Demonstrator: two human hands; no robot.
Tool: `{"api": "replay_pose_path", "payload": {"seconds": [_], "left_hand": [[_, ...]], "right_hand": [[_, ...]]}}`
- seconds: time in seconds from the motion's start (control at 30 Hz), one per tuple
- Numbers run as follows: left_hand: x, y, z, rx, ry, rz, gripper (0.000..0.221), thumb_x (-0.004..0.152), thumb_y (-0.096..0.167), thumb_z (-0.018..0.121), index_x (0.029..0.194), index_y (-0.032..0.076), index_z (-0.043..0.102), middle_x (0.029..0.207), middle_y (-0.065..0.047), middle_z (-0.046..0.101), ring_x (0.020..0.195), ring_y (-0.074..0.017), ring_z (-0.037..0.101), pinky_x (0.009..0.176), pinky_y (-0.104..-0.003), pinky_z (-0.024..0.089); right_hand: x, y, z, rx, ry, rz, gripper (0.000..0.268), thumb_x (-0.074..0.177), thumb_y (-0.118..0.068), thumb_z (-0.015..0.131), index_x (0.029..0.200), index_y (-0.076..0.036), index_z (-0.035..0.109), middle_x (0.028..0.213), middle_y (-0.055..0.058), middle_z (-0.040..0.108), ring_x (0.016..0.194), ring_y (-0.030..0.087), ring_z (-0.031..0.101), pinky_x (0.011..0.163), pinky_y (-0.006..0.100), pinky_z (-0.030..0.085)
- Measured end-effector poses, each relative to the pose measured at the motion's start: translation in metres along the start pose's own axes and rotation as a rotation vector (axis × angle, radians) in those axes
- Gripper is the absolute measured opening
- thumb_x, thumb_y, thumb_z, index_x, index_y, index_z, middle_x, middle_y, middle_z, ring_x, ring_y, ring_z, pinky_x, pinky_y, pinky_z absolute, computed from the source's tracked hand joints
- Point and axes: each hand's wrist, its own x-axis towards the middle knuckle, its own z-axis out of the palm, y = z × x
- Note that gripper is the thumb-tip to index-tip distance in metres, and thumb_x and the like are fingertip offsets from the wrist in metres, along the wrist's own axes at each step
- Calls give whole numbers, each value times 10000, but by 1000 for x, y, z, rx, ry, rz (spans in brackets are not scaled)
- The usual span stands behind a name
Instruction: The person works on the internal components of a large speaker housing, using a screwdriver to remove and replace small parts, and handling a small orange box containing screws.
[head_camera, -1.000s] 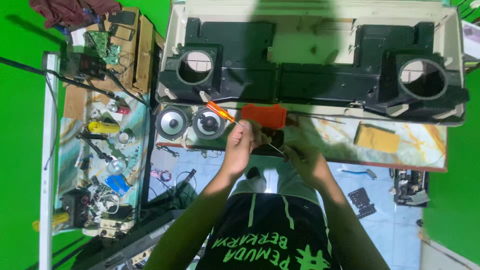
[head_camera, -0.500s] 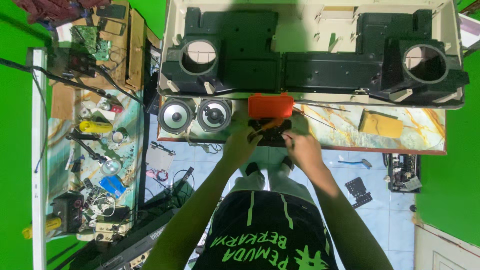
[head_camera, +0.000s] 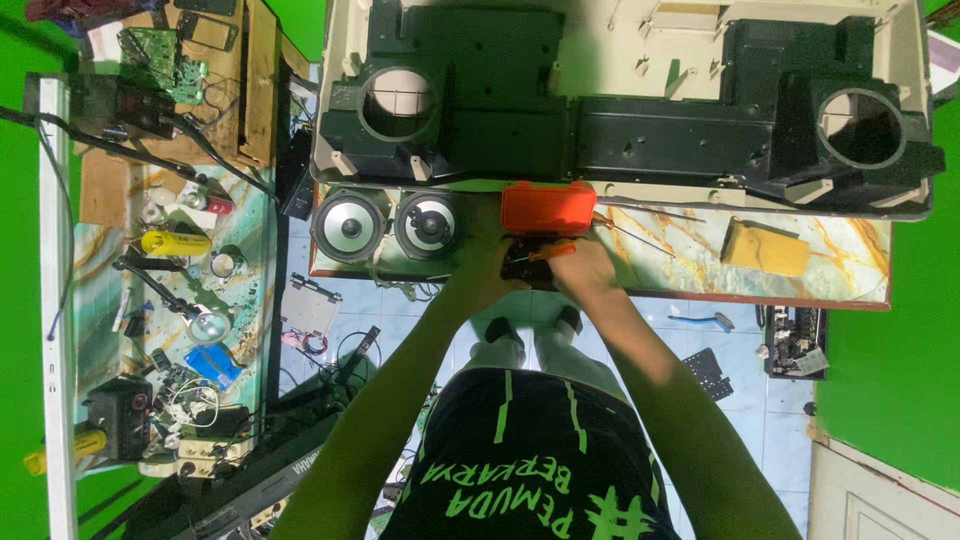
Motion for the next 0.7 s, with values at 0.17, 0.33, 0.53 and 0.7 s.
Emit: {"api": "replay_pose_path", "payload": {"seconds": [0.17, 0.33, 0.53, 0.7], "left_hand": [[5, -6, 6, -54, -51, -53, 860, 744, 396, 850, 1435, 16, 506, 1254, -235, 670, 1159, -380, 653, 962, -441, 526], [3, -5, 6, -28, -81, -112, 863, 748, 361, 869, 1445, 6, 505, 1273, -241, 657, 1172, -376, 640, 985, -437, 511], [3, 2, 1, -100, -59, -129, 888, 716, 334, 875, 1453, 8, 502, 1279, -220, 674, 1178, -351, 659, 988, -415, 520], [5, 7, -1, 5, -55, -133, 856, 689, 346, 906, 1407, 33, 560, 1262, -229, 674, 1167, -381, 650, 976, -434, 515]], "right_hand": [[8, -10, -7, 238, -61, 153, 353, 979, -312, 547, 1310, -229, 634, 1248, 177, 666, 1126, 399, 639, 934, 504, 510], [17, -9, -6, 336, 73, 28, 432, 974, -286, 514, 1390, -183, 572, 1394, 183, 577, 1255, 381, 559, 1022, 466, 452], [27, -1, 6, 10, 215, -206, 469, 956, -235, 521, 1416, -152, 561, 1471, 165, 543, 1349, 369, 497, 1132, 448, 363], [24, 4, 19, 88, 201, -138, 456, 950, -261, 526, 1394, -163, 562, 1442, 139, 564, 1314, 352, 533, 1109, 432, 403]]}}
